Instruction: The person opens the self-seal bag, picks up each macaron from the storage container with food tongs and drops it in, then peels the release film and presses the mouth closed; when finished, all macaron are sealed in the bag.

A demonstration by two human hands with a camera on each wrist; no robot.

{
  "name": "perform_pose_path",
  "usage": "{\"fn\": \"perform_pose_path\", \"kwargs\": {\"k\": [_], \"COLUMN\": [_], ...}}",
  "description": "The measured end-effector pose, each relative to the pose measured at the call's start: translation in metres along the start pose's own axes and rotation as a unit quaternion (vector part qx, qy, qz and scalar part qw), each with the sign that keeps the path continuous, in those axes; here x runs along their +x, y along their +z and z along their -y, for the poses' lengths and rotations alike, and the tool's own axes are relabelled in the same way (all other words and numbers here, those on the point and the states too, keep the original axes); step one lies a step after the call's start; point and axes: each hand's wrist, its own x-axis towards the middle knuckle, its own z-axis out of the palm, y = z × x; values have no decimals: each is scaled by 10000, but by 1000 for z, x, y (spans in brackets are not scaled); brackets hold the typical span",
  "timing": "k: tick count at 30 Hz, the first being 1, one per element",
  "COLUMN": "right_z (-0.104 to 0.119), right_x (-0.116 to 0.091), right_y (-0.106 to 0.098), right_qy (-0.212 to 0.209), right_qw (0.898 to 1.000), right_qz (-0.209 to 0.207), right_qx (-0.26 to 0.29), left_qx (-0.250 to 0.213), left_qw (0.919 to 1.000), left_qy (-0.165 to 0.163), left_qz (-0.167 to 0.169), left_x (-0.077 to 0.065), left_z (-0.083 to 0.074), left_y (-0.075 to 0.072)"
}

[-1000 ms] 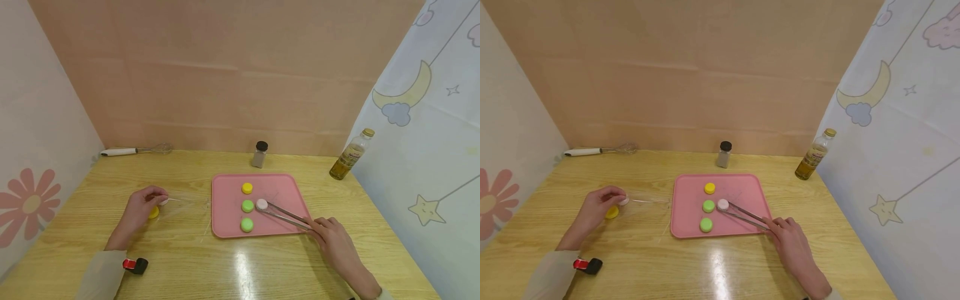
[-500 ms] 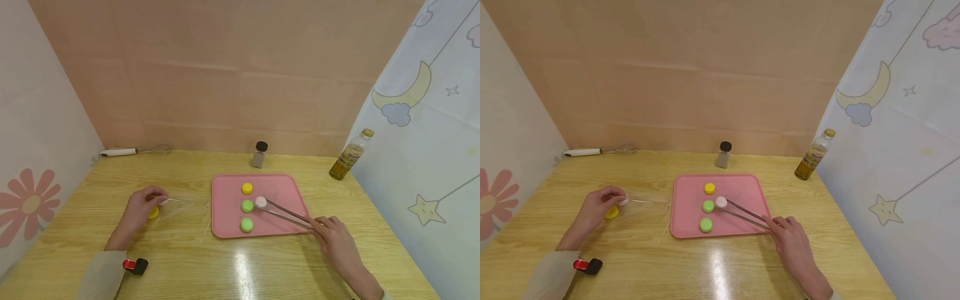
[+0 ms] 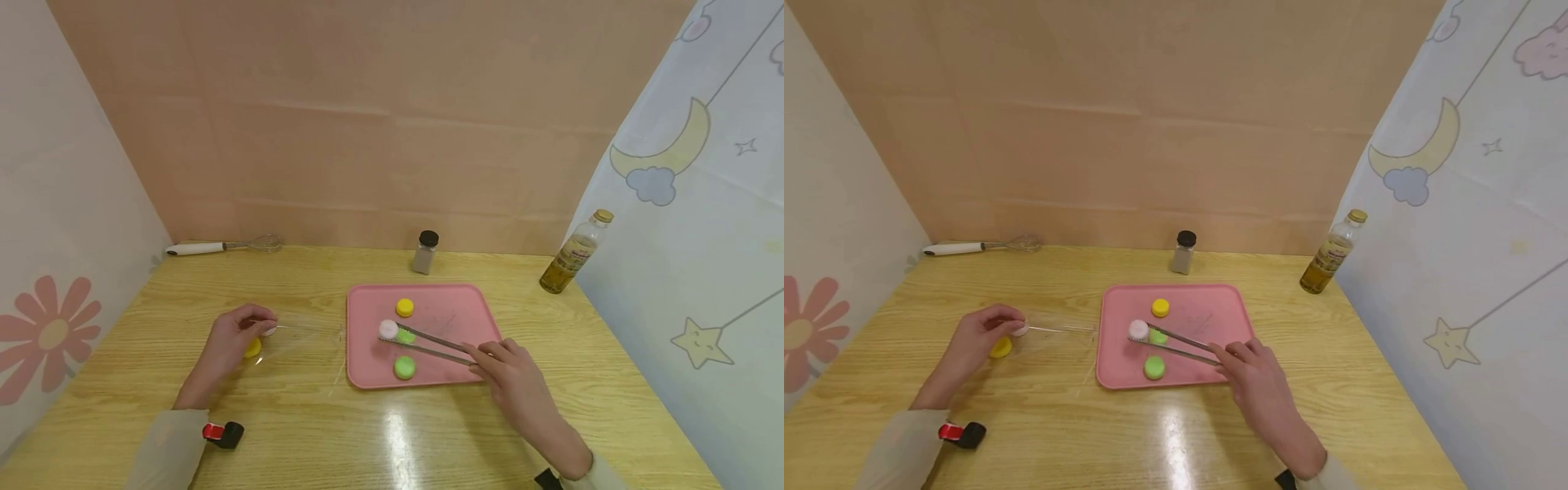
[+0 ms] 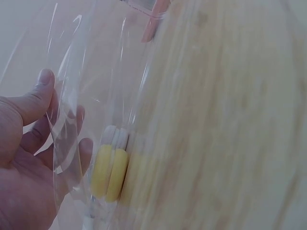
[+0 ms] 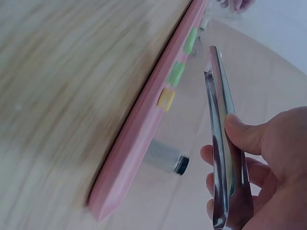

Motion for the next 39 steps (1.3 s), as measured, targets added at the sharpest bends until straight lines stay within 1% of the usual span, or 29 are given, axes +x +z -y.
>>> {"fn": "perform_pose_path", "kwargs": {"k": [4,9,13,18,23,30,39], "right_z": [7,14,19,25,29,34,46], "right_x": [12,24,32,38,43,49,63], "right_y": [9,21,29,35,37,47,59], "right_qy": [-150,-230,-321,-311,-245,-452,-640], "right_qw": [9998,9995,9991,9989,9987,9982,9959], "right_qz": [71,95,160,335,389,369,634], "right_qx": [65,195,213,108,214,153,-1], "left_qx": [-95,-175,-152,-81,-76,-72,-142], "left_qw": [9999,9998,9998,9998,9998,9999,9999], "left_qy": [62,137,153,164,155,139,51], "left_qz": [4,-7,0,23,21,2,-11], "left_x": [0,1,0,1,1,1,0], "left_z": [2,2,1,1,1,1,-5], "left_y": [1,1,1,1,2,3,1]}}
